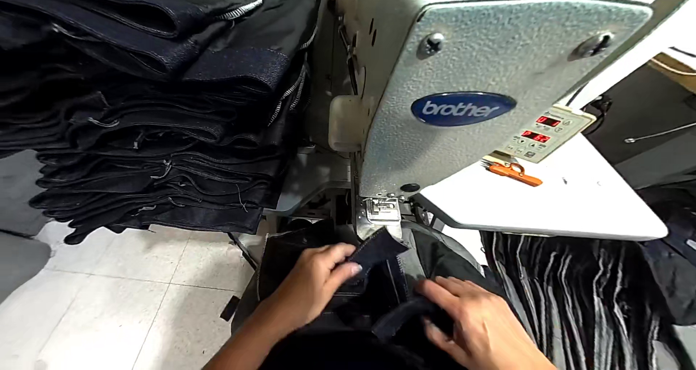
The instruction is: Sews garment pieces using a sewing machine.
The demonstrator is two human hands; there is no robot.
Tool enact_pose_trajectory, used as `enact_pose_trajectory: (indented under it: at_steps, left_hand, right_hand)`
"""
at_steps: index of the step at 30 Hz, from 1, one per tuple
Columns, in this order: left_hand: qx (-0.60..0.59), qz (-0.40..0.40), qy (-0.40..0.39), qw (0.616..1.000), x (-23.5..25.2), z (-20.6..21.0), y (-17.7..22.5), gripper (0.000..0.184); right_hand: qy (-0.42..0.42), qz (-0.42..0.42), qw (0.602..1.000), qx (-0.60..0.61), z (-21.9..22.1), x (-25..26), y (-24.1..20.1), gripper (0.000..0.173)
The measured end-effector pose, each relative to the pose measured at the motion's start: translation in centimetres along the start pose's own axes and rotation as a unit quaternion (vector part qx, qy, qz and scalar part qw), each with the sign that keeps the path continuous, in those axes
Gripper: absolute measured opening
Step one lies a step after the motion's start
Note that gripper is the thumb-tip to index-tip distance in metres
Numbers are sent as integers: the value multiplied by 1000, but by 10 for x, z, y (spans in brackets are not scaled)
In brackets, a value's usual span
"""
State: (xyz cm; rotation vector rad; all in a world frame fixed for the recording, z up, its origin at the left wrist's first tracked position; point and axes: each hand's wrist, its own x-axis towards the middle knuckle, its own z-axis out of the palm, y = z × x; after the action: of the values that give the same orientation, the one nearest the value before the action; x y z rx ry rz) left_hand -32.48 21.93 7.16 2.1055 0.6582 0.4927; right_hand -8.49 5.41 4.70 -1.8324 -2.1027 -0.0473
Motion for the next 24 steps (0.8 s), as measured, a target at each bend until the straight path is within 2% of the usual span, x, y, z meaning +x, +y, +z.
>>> enact_pose_trajectory:
  at_steps: [1, 4, 7, 9, 11, 13, 15, 18, 20, 21, 22, 24]
  left_hand:
    - [2, 6, 16, 1000, 2, -4, -2, 30]
    - [74, 66, 50, 994, 4, -1, 6, 28]
    - [104, 98, 49, 988, 10, 12, 13, 27]
    - [84, 70, -5, 994, 14, 11, 20, 28]
    - [61, 43, -108, 991, 13, 11, 24, 31]
    - [50, 39, -223, 973, 8, 20, 23, 28]
    - [60, 44, -271, 960, 1, 37, 19, 21]
    - [99, 58, -282, 953, -8, 58, 18, 16]
    - [103, 81, -260, 957, -15, 65, 15, 17]
    - [79, 53, -262, 960, -18, 63, 13, 19]
    - [58, 8, -254, 965, -22, 57, 12, 28]
    - [95, -36, -145, 984, -35, 39, 0, 49]
  right_hand:
    - [-14, -15, 1000, -12, -1, 1, 1, 31]
    - [29, -52, 996, -61, -3, 11, -8, 10]
    - [83, -72, 991, -77, 1, 27, -25, 22]
    - [92, -90, 990, -60, 12, 28, -26, 20]
    - [75, -109, 990, -56, 14, 20, -25, 20]
    - [61, -120, 988, -71, 9, 9, -27, 21]
    - [89, -133, 982, -101, 10, 0, -31, 24]
    - [113, -167, 970, -133, 26, -11, -36, 22]
    - [65, -189, 974, -106, 34, -13, -39, 23]
    - [42, -192, 977, -82, 34, -10, -37, 21]
    - [33, -190, 980, -48, 30, -3, -31, 20]
    - [48, -158, 986, 31, 14, 17, -14, 18]
